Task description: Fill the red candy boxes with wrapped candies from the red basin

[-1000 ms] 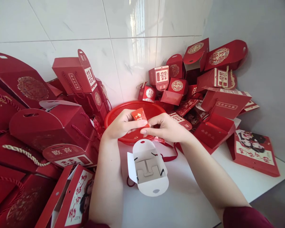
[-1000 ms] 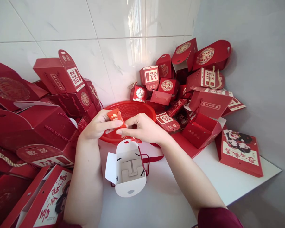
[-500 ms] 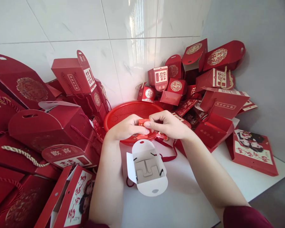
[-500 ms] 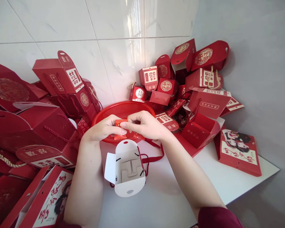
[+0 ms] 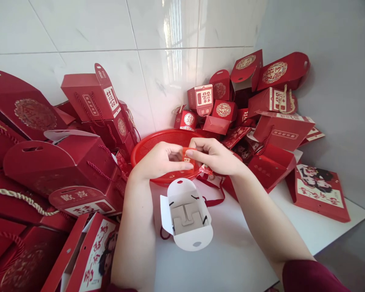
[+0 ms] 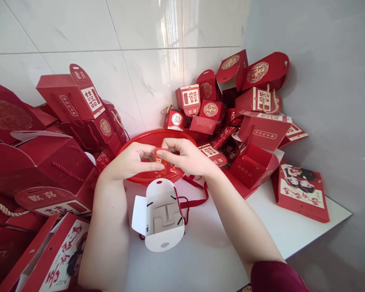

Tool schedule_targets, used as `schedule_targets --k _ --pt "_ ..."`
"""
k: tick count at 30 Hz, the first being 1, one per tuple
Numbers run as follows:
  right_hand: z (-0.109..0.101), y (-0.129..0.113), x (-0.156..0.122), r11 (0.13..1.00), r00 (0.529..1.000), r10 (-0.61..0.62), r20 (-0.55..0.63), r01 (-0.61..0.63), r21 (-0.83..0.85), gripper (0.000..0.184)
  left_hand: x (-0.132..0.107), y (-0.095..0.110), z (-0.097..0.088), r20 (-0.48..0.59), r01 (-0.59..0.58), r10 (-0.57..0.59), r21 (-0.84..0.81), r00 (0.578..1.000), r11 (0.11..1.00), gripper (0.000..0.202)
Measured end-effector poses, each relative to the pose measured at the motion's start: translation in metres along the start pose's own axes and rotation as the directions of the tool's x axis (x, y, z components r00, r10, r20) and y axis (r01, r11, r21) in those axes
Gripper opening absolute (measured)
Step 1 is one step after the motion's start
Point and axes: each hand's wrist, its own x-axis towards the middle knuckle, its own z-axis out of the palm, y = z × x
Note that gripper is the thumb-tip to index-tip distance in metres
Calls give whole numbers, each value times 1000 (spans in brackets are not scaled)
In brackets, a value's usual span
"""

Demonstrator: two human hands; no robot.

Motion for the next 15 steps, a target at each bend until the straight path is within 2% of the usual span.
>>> schedule_targets --k 3,5,7,12,15 --pt "-5 0 -1 997 1000 -1 6 0 72 33 -1 0 -3 -175 -73 67 -28 982 997 19" --pt "-7 0 -1 996 999 16 47 -20 85 32 -2 1 -6 -233 -98 85 -44 969 994 19" --pt "-7 -1 -1 997 996 35 80 -41 69 33 -4 1 -7 -213 -111 95 -68 973 991 20" --pt "-3 -2 -1 998 992 42 116 -47 43 36 -6 6 -7 -47 -83 81 -39 996 996 27" --pt "0 -4 -1 998 980 41 195 -48 31 32 -6 9 -5 -17 -70 70 -27 997 997 27"
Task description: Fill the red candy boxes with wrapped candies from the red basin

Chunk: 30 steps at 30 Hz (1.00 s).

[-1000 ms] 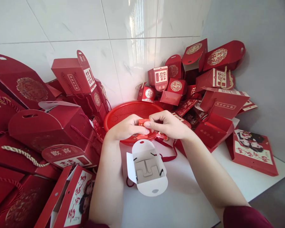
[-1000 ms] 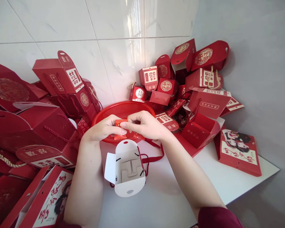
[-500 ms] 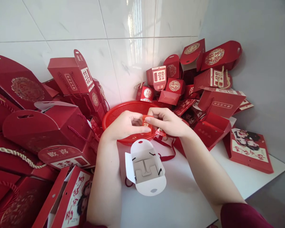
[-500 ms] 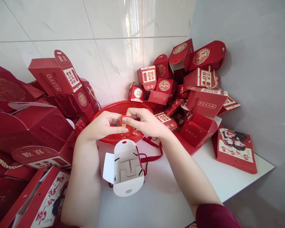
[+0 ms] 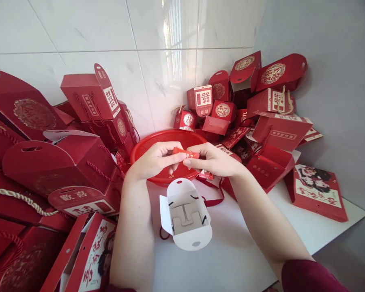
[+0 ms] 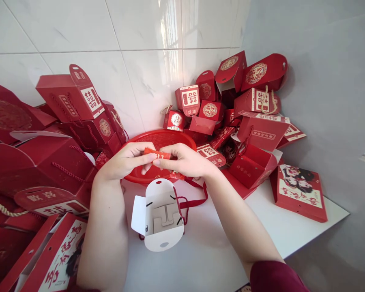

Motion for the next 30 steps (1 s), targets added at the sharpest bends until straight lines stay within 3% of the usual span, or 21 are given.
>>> schedule_targets --k 6,14,21,30 --pt "5 -3 1 1000 997 -3 79 2 6 33 -3 -1 -2 40 38 -35 -80 999 996 24" --pt "7 1 -2 994 994 61 95 -70 85 31 -7 -6 -9 102 52 -37 -153 994 987 26" --pt "3 -9 -6 998 999 27 33 -29 50 34 -10 0 -8 55 24 -19 -103 998 994 30" --pt "0 -9 -8 998 997 71 -7 -71 2 38 -11 0 -8 112 3 8 -100 994 995 17"
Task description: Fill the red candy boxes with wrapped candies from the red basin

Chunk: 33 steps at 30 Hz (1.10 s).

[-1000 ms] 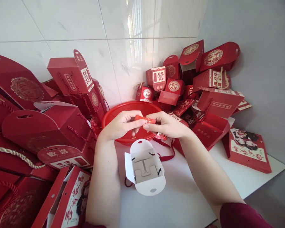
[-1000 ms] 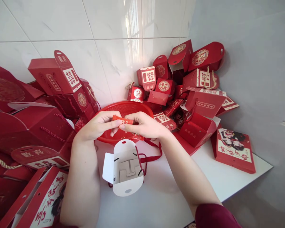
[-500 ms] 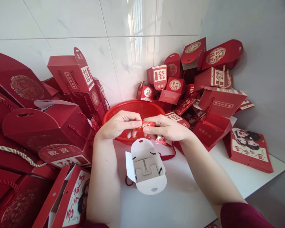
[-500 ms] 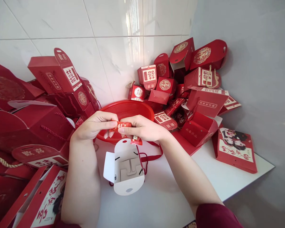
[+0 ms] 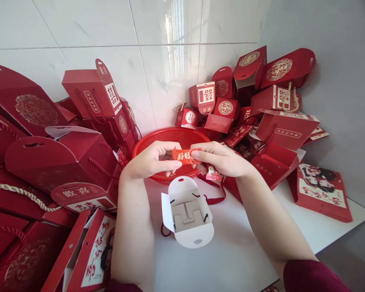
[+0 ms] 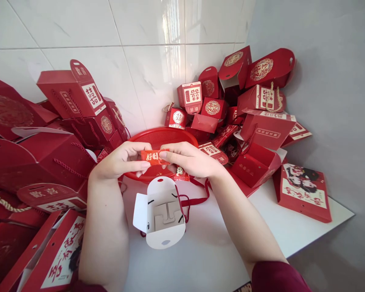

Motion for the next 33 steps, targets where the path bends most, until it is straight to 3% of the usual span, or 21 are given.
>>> schedule_targets --k 15,22,33 --pt "0 -3 1 984 999 -23 -38 16 -176 41 1 -1 0 -26 80 -80 14 996 997 23" --pt "-1 -1 1 990 998 -1 -69 -8 -141 41 3 -1 1 -50 38 -36 52 998 998 19" --pt "0 -4 2 981 996 -68 -52 57 -187 38 12 -3 9 -34 79 -75 130 997 988 20"
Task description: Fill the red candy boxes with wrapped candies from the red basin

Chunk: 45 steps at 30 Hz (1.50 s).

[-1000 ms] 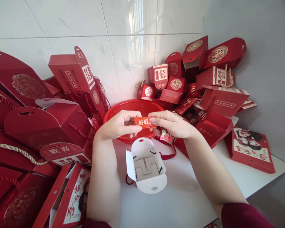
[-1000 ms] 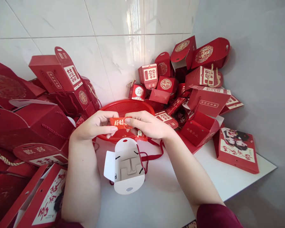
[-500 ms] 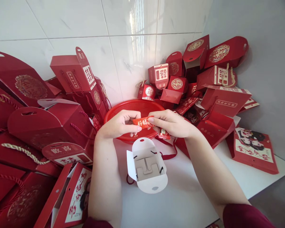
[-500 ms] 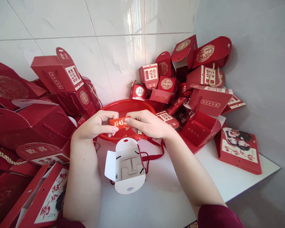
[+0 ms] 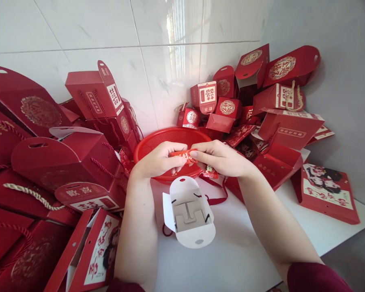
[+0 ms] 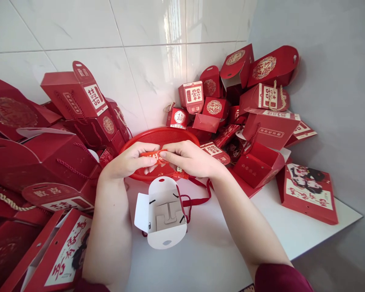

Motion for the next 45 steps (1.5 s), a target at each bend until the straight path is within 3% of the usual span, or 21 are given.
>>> schedule_targets --k 8,18,25,30,36,42,45 --pt "1 -1 0 996 1000 -4 -19 2 -94 35 5 -1 2 10 1 -1 -39 1000 999 20" --pt "1 0 0 995 999 -43 -33 40 -96 37 6 -2 2 -21 -16 14 -65 1000 998 23" --pt "1 2 -1 998 991 9 -133 -18 -63 44 4 -1 6 -138 -70 71 7 988 997 27" --pt "3 0 0 999 994 1 -107 -6 -45 43 8 -1 9 -219 -153 140 -43 965 987 37" --pt "2 0 -1 999 997 -24 -79 21 -39 37 9 0 9 -217 -163 137 -105 966 981 30" --pt "-1 1 -2 998 998 24 -51 -27 -58 35 4 -4 3 -352 -236 177 -132 919 963 24" --pt "0 9 2 996 997 58 -41 -60 -67 34 1 -6 0 -469 -318 215 -153 857 936 27"
